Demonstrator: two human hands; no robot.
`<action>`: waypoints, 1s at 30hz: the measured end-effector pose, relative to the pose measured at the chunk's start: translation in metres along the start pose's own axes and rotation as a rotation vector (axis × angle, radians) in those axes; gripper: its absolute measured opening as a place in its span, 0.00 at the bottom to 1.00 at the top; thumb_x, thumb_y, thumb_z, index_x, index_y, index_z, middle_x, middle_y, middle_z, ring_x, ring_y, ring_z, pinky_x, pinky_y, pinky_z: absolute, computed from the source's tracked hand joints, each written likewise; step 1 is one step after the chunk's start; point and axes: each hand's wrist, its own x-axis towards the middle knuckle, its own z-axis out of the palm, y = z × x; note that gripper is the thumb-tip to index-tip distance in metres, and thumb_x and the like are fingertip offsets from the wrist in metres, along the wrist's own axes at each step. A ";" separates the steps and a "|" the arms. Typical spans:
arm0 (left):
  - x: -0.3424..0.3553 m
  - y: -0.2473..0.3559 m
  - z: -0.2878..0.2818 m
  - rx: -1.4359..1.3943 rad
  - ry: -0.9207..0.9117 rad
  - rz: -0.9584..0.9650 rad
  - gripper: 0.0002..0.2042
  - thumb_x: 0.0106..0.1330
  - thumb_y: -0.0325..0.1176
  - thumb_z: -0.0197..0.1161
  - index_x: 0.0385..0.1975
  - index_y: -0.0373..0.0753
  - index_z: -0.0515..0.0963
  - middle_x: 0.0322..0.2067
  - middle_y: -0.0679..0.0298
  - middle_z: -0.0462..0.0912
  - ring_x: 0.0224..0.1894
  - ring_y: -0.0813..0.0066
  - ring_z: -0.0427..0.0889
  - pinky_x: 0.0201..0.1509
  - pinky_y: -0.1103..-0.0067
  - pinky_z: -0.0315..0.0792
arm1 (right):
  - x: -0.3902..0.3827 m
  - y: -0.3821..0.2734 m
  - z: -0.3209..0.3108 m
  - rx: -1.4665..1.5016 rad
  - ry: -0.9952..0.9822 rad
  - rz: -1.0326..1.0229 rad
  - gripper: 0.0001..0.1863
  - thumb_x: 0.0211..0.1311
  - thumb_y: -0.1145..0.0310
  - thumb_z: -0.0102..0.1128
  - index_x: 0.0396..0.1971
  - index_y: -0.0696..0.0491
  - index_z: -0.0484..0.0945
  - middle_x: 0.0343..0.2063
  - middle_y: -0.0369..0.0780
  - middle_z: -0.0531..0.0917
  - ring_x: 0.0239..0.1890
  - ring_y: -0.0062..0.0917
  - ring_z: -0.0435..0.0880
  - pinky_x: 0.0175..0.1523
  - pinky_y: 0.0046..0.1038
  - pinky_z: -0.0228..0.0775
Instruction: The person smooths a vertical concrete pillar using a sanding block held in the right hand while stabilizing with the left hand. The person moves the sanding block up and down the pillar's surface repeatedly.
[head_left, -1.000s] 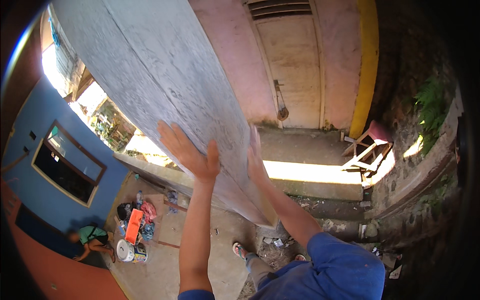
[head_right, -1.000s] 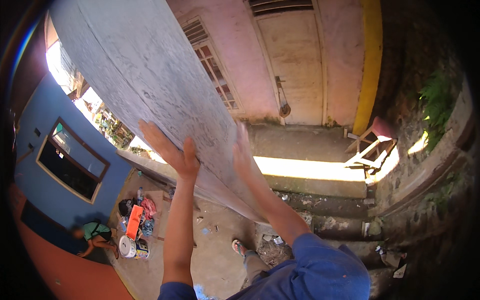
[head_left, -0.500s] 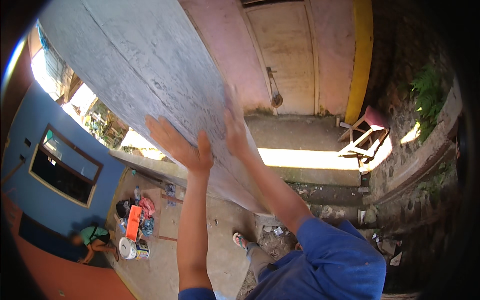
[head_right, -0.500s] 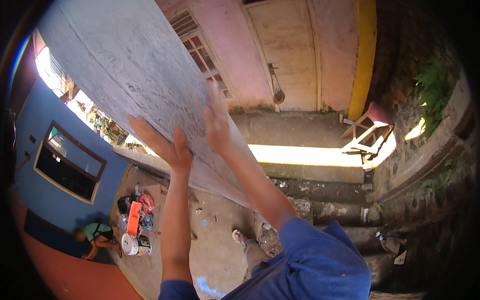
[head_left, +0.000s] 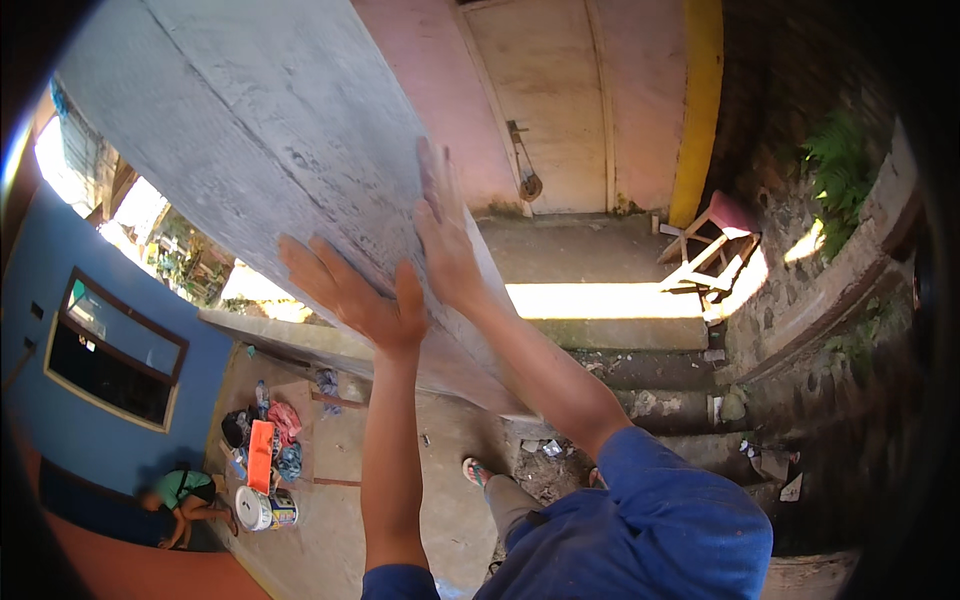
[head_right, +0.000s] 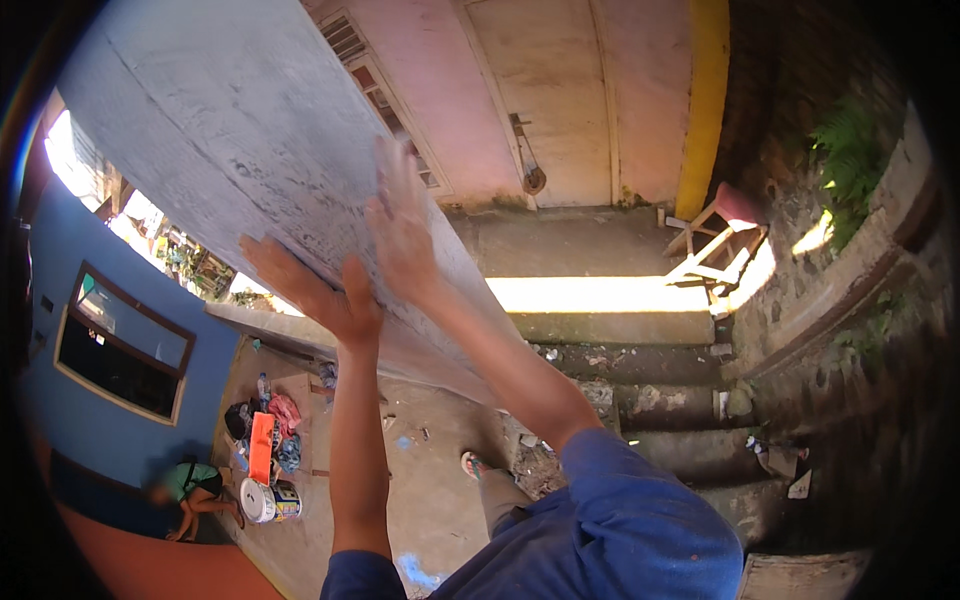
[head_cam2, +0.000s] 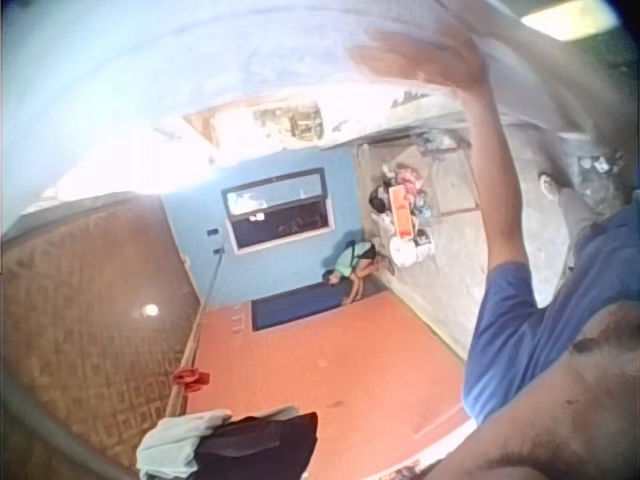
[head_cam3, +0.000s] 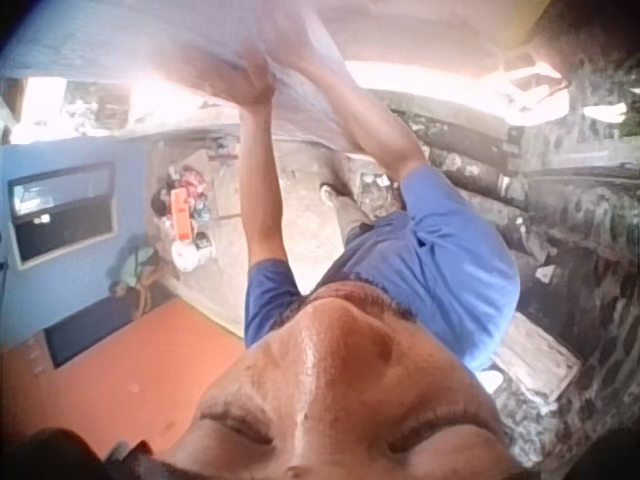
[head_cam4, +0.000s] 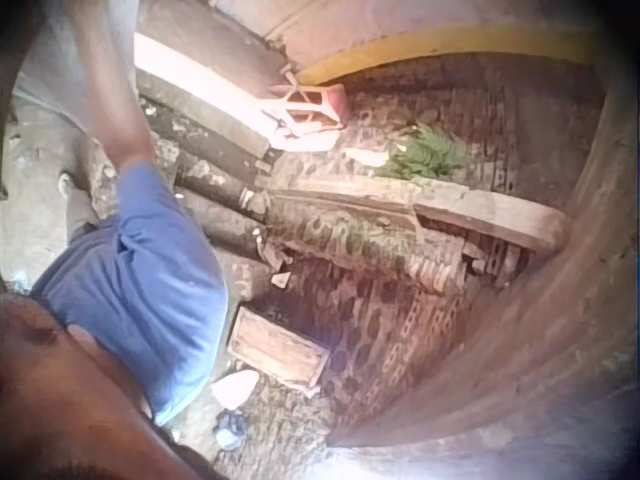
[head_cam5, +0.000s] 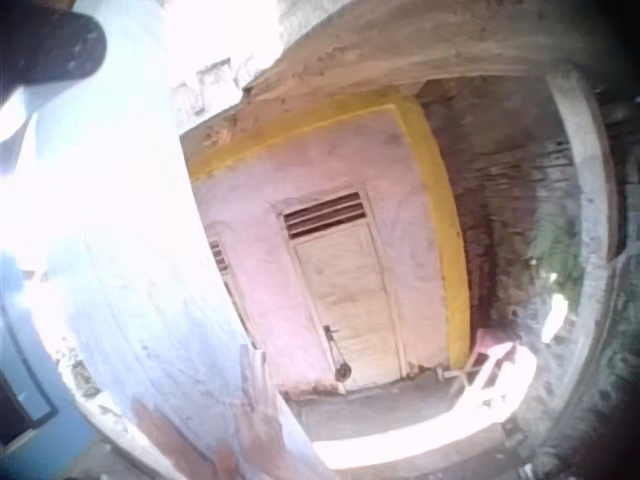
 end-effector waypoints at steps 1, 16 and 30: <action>-0.002 0.003 0.001 -0.003 -0.011 -0.007 0.44 0.72 0.53 0.56 0.77 0.28 0.50 0.76 0.28 0.44 0.77 0.26 0.46 0.75 0.38 0.39 | 0.000 0.002 -0.003 0.020 -0.002 -0.005 0.36 0.81 0.53 0.38 0.77 0.62 0.51 0.79 0.51 0.50 0.82 0.44 0.43 0.81 0.42 0.34; -0.086 0.017 0.005 -0.048 -0.143 -0.148 0.43 0.71 0.50 0.53 0.81 0.41 0.43 0.77 0.31 0.40 0.78 0.26 0.39 0.76 0.38 0.31 | -0.023 0.031 -0.010 0.018 -0.058 0.053 0.37 0.81 0.53 0.39 0.80 0.57 0.45 0.80 0.49 0.48 0.82 0.41 0.43 0.82 0.41 0.33; -0.101 0.025 0.008 -0.073 -0.130 -0.178 0.41 0.74 0.49 0.52 0.81 0.39 0.43 0.77 0.32 0.38 0.79 0.27 0.36 0.76 0.39 0.30 | -0.150 0.105 -0.045 -0.039 -0.102 0.443 0.36 0.82 0.52 0.30 0.80 0.56 0.41 0.81 0.46 0.43 0.82 0.38 0.37 0.83 0.39 0.29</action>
